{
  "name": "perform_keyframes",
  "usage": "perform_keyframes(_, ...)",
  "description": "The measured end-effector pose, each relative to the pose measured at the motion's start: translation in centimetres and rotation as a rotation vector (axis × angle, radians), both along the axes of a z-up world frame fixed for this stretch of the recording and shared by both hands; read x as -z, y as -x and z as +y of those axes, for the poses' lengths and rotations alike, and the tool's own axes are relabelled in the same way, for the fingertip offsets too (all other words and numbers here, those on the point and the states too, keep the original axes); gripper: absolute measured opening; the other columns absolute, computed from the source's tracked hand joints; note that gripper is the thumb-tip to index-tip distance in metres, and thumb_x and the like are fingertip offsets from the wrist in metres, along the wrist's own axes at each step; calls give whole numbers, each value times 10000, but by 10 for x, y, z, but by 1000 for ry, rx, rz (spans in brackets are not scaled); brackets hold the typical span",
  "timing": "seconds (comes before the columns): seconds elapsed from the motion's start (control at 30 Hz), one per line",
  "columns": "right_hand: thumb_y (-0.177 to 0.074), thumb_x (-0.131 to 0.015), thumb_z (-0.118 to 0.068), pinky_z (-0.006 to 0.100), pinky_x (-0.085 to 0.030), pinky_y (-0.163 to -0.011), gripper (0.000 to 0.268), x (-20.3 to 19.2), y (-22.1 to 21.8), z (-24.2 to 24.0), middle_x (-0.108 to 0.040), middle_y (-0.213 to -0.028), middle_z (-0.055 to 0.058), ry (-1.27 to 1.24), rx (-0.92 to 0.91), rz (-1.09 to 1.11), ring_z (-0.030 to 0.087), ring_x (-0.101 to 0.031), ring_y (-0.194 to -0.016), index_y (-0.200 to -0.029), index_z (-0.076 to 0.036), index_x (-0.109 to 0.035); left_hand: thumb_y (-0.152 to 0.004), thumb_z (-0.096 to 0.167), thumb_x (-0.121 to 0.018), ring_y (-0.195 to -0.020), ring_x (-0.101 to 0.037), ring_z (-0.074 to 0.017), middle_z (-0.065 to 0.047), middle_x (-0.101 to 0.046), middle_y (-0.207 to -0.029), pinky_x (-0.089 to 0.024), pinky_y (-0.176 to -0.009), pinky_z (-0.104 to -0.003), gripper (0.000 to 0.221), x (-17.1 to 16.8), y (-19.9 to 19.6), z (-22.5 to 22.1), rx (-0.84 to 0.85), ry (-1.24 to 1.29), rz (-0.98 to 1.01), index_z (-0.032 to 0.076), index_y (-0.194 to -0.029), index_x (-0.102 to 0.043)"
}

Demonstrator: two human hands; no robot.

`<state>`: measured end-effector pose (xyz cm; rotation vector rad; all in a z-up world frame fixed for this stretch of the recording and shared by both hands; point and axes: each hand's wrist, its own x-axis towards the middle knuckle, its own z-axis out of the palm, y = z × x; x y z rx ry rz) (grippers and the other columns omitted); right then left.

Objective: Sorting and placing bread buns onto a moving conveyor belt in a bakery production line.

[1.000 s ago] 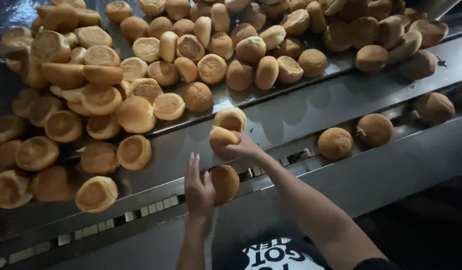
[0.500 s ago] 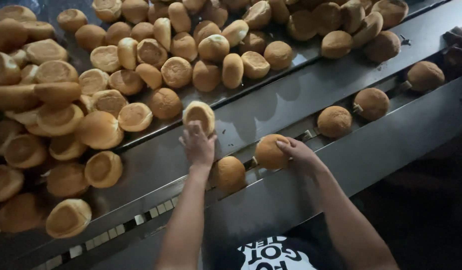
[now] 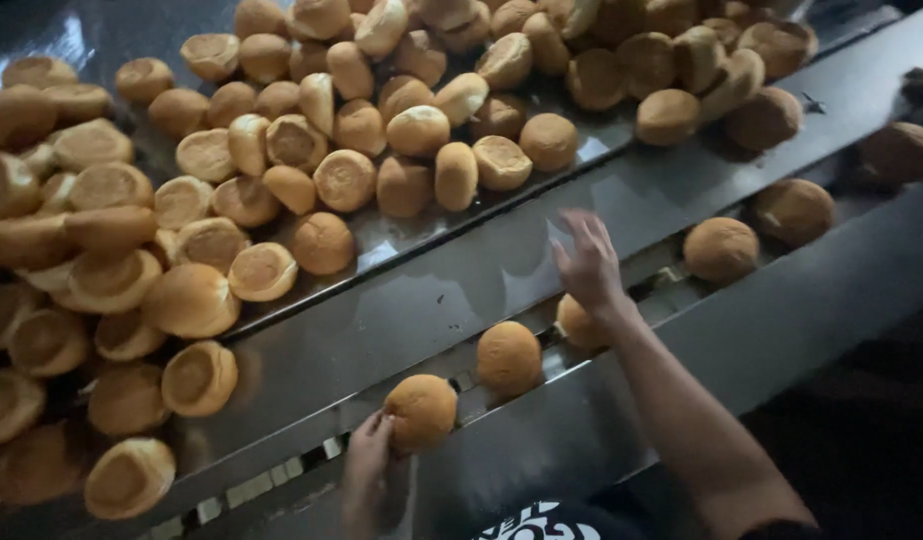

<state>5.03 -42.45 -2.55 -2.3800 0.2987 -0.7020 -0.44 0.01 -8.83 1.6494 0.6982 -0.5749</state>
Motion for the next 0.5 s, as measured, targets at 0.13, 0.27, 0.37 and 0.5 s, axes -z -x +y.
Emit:
perform_keyframes(0.13,-859,-761,-96,471,-330,-1202,711,13,-115,-15,-488,-1508,240,118,-176,-21,391,-430,-1396,-1496,-9,-459,-950,228,-624,-1218,-666,-254,-124,-696,-1325,-508,-1036,-377,489,-30,26,-47,51,-490,-264,110,-1423,-594)
perform_keyframes(0.27,-783,-801,-168,423,-273,-1212,965,33,-170,-17,-350,-1598,240,110,-259,209,402,-330,-1448,-1602,-73,-300,-963,236,-604,-1354,-466,-411,-166,-580,-1391,-351,-1100,-654,392,-44,38,-90,660,-904,-1185,105,-1332,-613)
perform_keyframes(0.37,-749,-774,-157,499,-412,-1032,965,33,-169,-2,-471,-1416,214,143,-158,313,420,-430,-1252,-1599,-106,-320,-890,161,-629,-1399,-386,-444,-90,-561,-1442,-274,-1022,-836,404,-39,26,-99,975,-949,-1074,180,-1291,-668)
perform_keyframes(0.5,-814,-729,-213,487,-433,-977,679,6,-140,14,-634,-1310,223,-82,-202,186,436,-568,-1091,-1445,-44,-541,-990,168,-539,-1462,-286,-485,-101,-501,-1528,-124,-1046,-873,348,-41,14,-115,1053,-824,-886,141,-1319,-649)
